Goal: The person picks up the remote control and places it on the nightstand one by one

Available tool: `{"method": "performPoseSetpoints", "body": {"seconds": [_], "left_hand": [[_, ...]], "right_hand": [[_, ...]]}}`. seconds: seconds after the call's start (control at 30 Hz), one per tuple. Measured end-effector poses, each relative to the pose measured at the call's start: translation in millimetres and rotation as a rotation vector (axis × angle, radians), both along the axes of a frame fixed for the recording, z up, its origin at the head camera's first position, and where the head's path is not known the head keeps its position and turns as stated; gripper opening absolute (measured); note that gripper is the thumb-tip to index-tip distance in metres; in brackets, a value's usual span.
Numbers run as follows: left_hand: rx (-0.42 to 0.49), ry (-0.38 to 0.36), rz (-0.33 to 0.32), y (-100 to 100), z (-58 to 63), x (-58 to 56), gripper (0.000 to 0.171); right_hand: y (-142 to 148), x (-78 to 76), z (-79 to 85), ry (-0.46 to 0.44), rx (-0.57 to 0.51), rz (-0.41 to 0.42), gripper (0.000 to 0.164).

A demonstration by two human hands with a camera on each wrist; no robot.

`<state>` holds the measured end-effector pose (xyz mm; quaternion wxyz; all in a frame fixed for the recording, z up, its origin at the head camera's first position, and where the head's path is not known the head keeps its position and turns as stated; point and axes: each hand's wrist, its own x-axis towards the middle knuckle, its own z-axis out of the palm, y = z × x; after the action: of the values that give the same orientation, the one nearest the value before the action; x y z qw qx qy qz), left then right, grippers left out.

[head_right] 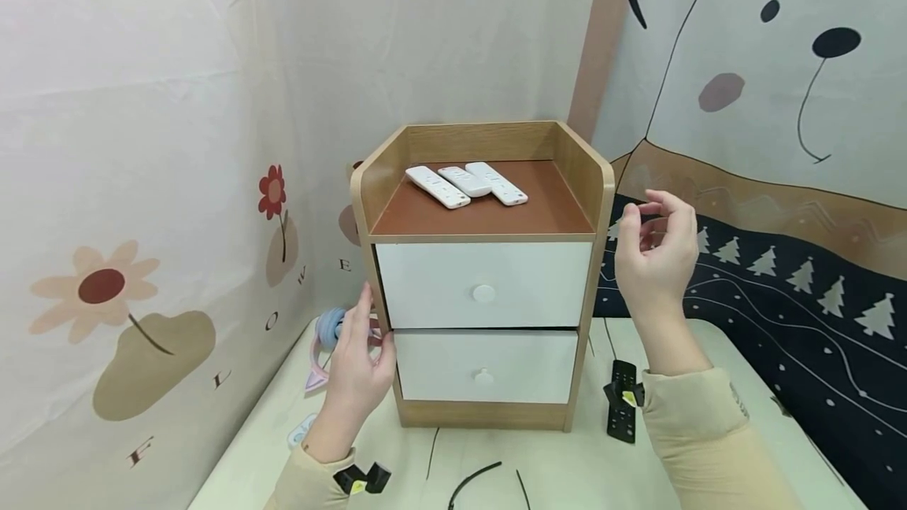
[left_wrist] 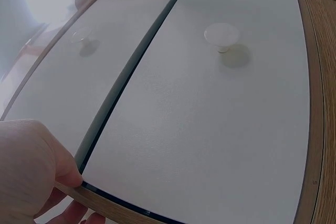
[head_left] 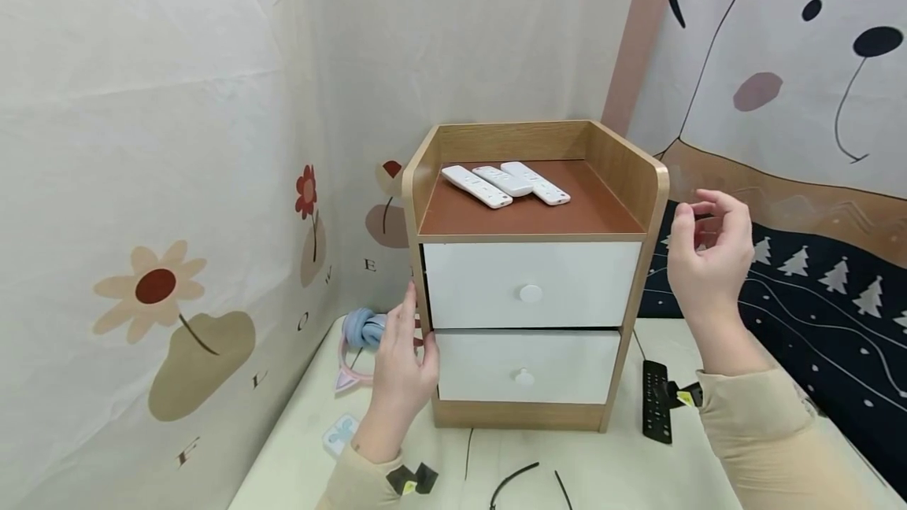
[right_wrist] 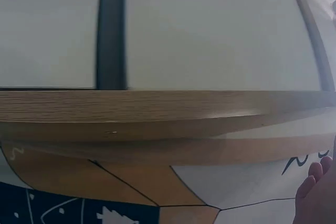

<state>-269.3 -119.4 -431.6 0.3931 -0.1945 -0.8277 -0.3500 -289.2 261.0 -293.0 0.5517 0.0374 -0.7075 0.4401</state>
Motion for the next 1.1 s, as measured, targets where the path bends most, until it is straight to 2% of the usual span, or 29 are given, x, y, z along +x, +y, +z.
{"method": "performPoseSetpoints", "body": {"seconds": [0.3, 0.83, 1.1], "left_hand": [[-0.002, -0.003, 0.006, -0.4, -0.7, 0.3, 0.087], [0.0, 0.014, -0.008, -2.3, -0.3, -1.2, 0.088], [0.0, -0.018, -0.007, -2.4, 0.3, 0.9, 0.089]], "right_hand": [[2.9, 0.1, -36.2, -0.106, -0.015, -0.022, 0.04], [5.3, 12.7, -114.3, -0.274, -0.05, -0.016, 0.042], [10.3, 19.6, -149.2, -0.345, -0.073, -0.026, 0.044]]}}
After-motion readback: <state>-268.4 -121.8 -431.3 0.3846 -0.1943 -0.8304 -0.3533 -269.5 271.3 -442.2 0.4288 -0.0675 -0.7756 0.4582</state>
